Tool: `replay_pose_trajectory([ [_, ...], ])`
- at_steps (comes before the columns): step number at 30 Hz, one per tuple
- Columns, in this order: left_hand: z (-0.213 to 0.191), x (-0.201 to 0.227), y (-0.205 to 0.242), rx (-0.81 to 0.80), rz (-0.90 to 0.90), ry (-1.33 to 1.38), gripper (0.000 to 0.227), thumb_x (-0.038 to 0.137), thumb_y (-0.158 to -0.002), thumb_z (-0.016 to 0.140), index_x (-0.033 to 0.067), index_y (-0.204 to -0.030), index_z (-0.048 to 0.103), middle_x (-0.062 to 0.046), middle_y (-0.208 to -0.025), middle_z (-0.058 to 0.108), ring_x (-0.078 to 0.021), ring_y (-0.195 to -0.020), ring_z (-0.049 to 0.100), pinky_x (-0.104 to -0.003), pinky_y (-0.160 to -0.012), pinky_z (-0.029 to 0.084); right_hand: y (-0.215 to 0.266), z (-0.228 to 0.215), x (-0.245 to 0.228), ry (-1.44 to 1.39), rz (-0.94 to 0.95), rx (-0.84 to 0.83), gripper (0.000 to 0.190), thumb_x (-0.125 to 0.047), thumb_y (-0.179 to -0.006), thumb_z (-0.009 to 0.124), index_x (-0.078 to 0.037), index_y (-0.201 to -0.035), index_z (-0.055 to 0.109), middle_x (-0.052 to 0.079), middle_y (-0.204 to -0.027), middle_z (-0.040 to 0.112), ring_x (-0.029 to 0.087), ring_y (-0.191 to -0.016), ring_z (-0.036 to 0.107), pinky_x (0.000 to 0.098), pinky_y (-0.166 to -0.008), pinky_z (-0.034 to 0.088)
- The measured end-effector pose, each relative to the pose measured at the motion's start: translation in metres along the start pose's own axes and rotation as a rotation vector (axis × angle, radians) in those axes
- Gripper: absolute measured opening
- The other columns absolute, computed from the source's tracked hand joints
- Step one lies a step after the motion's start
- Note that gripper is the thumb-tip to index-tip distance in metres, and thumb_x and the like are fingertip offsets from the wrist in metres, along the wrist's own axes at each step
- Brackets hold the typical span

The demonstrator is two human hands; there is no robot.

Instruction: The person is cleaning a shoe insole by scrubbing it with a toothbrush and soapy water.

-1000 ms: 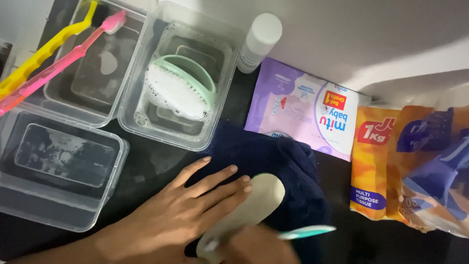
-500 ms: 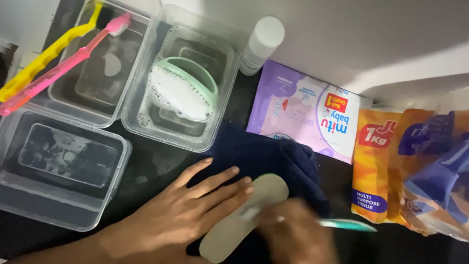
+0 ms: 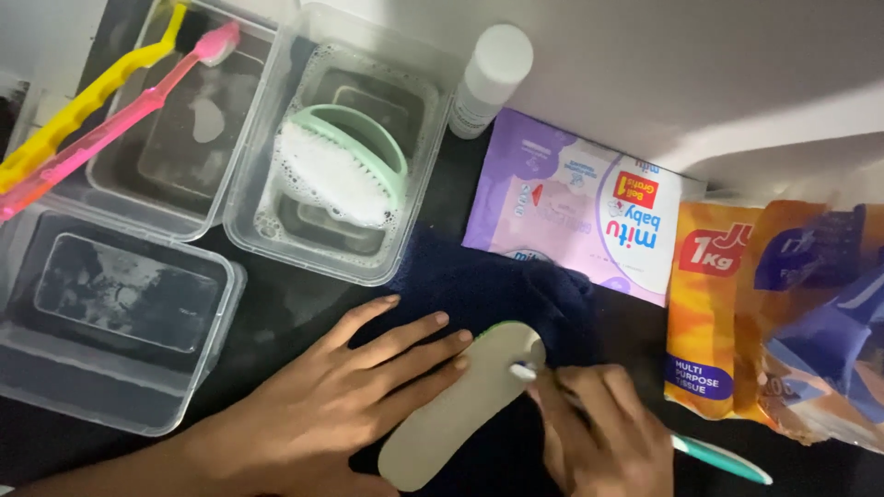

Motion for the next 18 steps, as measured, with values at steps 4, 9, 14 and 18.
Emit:
replay_pose_trajectory([
  [4, 0.002, 0.002, -0.003, 0.027, -0.001, -0.018, 0.094, 0.079, -0.095, 0.037, 0.0045, -0.152, 0.047, -0.017, -0.160, 0.044, -0.0341, -0.149, 0.039, -0.061, -0.116, 0.027, -0.002, -0.005, 0.005, -0.218, 0.193, 0.055, 0.017, -0.013, -0.092, 0.063, -0.015, -0.106, 0.072, -0.001, -0.092, 0.063, 0.017, -0.071, 0.056, 0.0292, -0.062, 0.047],
  [9, 0.001, 0.001, -0.004, 0.047, 0.028, -0.034, 0.096, 0.082, -0.094, 0.035, 0.0076, -0.154, 0.045, -0.019, -0.159, 0.045, -0.0374, -0.148, 0.041, -0.064, -0.114, 0.029, -0.003, -0.009, 0.010, -0.487, 0.445, 0.130, 0.003, -0.017, -0.085, 0.074, -0.017, -0.087, 0.077, -0.002, -0.074, 0.063, 0.009, -0.049, 0.052, 0.0249, -0.047, 0.042],
  [14, -0.002, 0.001, -0.002, 0.018, 0.023, -0.012, 0.103, 0.083, -0.085, 0.064, 0.0070, -0.153, 0.047, -0.018, -0.160, 0.044, -0.0362, -0.148, 0.040, -0.064, -0.114, 0.028, -0.004, -0.002, -0.010, -0.263, 0.115, 0.142, 0.020, -0.014, -0.094, 0.062, -0.023, -0.098, 0.079, -0.001, -0.090, 0.068, 0.013, -0.073, 0.066, 0.0294, -0.059, 0.050],
  [18, -0.004, 0.003, -0.006, 0.043, 0.014, 0.040, 0.085, 0.073, -0.098, 0.041, 0.0054, -0.149, 0.052, -0.020, -0.157, 0.047, -0.0375, -0.146, 0.043, -0.065, -0.112, 0.029, -0.001, 0.001, -0.010, -0.238, 0.121, 0.144, 0.018, -0.015, -0.094, 0.062, -0.021, -0.097, 0.078, 0.000, -0.089, 0.067, 0.015, -0.071, 0.065, 0.0311, -0.059, 0.049],
])
Point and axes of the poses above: each hand's wrist, its own y-axis away from the middle knuckle, its own z-axis out of the palm, x = y × z, the point moved 3 cm from there along -y, towards the middle knuckle
